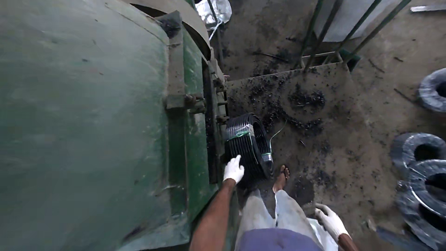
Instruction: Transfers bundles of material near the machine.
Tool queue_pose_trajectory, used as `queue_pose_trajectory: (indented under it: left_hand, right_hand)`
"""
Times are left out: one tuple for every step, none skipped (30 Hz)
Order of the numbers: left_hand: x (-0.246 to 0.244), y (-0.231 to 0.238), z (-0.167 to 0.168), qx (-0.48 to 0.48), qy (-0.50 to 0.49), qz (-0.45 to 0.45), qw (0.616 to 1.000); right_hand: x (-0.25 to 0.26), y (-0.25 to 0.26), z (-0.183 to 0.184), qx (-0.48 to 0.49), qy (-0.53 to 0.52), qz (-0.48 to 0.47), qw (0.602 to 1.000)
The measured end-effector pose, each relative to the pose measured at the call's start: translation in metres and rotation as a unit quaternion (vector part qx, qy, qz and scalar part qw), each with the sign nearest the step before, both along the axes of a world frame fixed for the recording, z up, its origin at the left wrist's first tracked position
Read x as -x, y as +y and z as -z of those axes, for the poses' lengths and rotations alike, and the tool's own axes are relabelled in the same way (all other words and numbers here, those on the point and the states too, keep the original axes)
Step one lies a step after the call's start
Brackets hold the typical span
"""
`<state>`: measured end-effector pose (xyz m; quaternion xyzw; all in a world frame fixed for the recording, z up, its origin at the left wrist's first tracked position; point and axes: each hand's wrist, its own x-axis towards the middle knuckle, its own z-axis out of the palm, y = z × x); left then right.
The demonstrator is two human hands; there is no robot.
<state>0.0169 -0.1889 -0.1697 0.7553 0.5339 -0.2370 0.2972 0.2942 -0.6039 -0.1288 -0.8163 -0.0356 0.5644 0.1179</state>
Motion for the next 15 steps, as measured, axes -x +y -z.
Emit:
queue_pose_trajectory:
  left_hand:
    - [-0.004,0.018,0.003,-0.016,0.000,0.008,1.000]
    - [-0.008,0.036,0.005,-0.030,0.001,0.017,0.999]
    - [-0.014,0.053,0.009,-0.047,0.001,0.025,0.999]
    - [-0.020,0.070,0.014,-0.061,0.001,0.035,0.998]
    - [-0.026,0.084,0.019,-0.068,0.000,0.046,0.997]
    - [-0.032,0.097,0.025,-0.071,-0.002,0.061,0.996]
    - [-0.037,0.109,0.033,-0.076,-0.008,0.078,0.994]
    - [-0.042,0.120,0.041,-0.081,-0.012,0.095,0.992]
    - [-0.048,0.129,0.047,-0.080,-0.010,0.111,0.990]
    - [-0.054,0.137,0.050,-0.076,-0.002,0.130,0.989]
    - [-0.059,0.144,0.054,-0.071,0.003,0.146,0.987]
    - [-0.062,0.149,0.059,-0.068,0.005,0.156,0.985]
    - [-0.064,0.153,0.063,-0.057,0.007,0.161,0.985]
    - [-0.065,0.157,0.067,-0.047,0.009,0.165,0.985]
    - [-0.066,0.159,0.070,-0.041,0.007,0.166,0.985]
  right_hand:
    - [0.010,-0.002,-0.004,0.010,0.007,0.014,1.000]
    - [0.020,-0.004,-0.008,0.022,0.014,0.023,0.999]
    - [0.028,-0.006,-0.012,0.032,0.017,0.026,0.999]
    - [0.036,-0.007,-0.014,0.041,0.019,0.027,0.999]
    - [0.043,-0.008,-0.017,0.047,0.023,0.030,0.998]
    - [0.050,-0.008,-0.021,0.049,0.026,0.037,0.998]
    - [0.057,-0.008,-0.024,0.046,0.028,0.047,0.997]
    - [0.065,-0.007,-0.027,0.045,0.029,0.053,0.997]
    - [0.072,-0.006,-0.031,0.045,0.029,0.057,0.997]
    - [0.079,-0.003,-0.033,0.042,0.032,0.063,0.997]
    - [0.086,0.001,-0.036,0.039,0.034,0.067,0.996]
    - [0.091,0.007,-0.041,0.035,0.034,0.070,0.996]
    - [0.096,0.017,-0.048,0.031,0.039,0.078,0.996]
    - [0.099,0.026,-0.054,0.032,0.045,0.081,0.995]
    - [0.102,0.036,-0.062,0.038,0.054,0.082,0.994]
